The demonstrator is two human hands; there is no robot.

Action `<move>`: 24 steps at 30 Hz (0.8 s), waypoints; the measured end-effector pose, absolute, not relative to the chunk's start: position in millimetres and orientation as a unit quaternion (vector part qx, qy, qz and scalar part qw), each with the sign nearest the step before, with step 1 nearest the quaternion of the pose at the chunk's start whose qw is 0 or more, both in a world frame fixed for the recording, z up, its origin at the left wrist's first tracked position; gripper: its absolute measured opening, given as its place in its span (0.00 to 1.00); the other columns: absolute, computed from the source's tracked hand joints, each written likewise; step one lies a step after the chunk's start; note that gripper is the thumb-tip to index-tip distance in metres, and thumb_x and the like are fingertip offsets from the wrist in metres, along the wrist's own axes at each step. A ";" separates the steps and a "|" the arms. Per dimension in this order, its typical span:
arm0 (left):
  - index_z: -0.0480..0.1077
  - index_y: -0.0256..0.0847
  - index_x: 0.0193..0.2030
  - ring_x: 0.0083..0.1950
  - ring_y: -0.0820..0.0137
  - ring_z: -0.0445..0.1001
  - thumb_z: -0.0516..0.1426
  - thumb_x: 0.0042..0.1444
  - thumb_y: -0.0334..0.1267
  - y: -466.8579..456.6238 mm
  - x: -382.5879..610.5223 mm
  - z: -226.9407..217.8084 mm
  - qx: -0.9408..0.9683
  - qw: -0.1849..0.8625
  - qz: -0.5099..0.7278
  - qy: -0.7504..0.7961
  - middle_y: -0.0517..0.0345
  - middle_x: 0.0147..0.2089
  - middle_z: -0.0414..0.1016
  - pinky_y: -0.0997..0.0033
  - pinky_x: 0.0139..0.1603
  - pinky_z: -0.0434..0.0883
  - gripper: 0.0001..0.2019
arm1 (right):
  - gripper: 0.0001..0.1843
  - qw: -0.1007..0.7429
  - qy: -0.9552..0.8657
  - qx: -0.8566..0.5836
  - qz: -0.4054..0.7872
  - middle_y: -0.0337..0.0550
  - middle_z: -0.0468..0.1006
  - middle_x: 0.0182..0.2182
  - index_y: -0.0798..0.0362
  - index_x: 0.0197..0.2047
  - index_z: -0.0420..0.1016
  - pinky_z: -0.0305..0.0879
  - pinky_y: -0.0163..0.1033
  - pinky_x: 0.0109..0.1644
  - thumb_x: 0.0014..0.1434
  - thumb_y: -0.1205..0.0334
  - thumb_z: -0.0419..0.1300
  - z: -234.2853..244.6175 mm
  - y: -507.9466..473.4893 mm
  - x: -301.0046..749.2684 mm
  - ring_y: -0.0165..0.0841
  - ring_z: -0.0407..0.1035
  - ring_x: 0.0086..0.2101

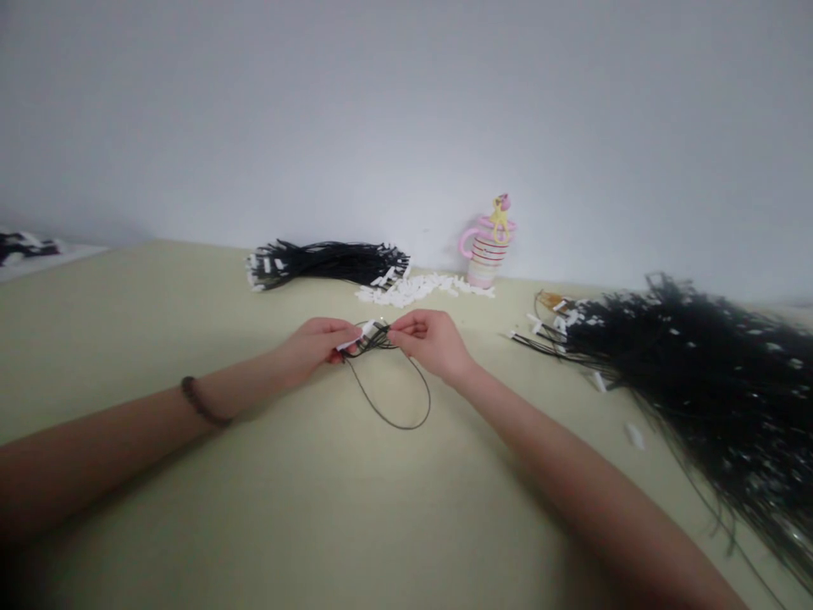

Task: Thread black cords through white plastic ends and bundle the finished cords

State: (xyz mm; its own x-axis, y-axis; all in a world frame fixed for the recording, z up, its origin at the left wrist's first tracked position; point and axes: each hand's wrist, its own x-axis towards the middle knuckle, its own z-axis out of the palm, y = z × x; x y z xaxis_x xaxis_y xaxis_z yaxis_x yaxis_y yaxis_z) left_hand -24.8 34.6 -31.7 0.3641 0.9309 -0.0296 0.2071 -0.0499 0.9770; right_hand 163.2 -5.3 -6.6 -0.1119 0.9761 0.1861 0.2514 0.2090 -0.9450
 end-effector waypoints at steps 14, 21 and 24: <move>0.71 0.34 0.30 0.24 0.77 0.61 0.55 0.46 0.45 25.6 -21.8 -30.4 0.680 0.491 0.341 0.424 0.59 0.24 0.67 0.77 0.23 0.55 0.14 | 0.10 0.399 -0.685 -0.535 0.293 0.41 0.73 0.24 0.57 0.28 0.72 0.57 0.31 0.26 0.49 0.61 0.54 -45.2 -11.8 145.5 0.27 0.63 0.23; 0.70 0.34 0.29 0.25 0.77 0.60 0.54 0.46 0.44 22.9 -19.3 -29.5 0.684 0.481 0.346 0.425 0.60 0.24 0.67 0.77 0.23 0.55 0.13 | 0.10 0.408 -0.679 -0.536 0.292 0.41 0.73 0.24 0.57 0.27 0.72 0.59 0.32 0.27 0.49 0.61 0.54 -48.1 -12.1 143.8 0.28 0.65 0.24; 0.71 0.34 0.29 0.24 0.77 0.60 0.55 0.46 0.44 23.4 -19.5 -29.6 0.679 0.484 0.349 0.429 0.59 0.24 0.67 0.77 0.23 0.54 0.13 | 0.09 0.413 -0.674 -0.538 0.292 0.41 0.73 0.24 0.57 0.27 0.72 0.59 0.31 0.27 0.49 0.61 0.54 -49.3 -12.4 144.0 0.28 0.64 0.24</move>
State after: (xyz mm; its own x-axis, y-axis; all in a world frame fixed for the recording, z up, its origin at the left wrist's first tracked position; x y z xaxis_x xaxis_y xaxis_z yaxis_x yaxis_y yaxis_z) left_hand -19.5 23.4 -29.6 0.3889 0.9194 0.0591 0.2437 -0.1645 0.9558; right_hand 144.0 -12.4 -49.3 -0.0798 0.9665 0.2440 0.4843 0.2516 -0.8380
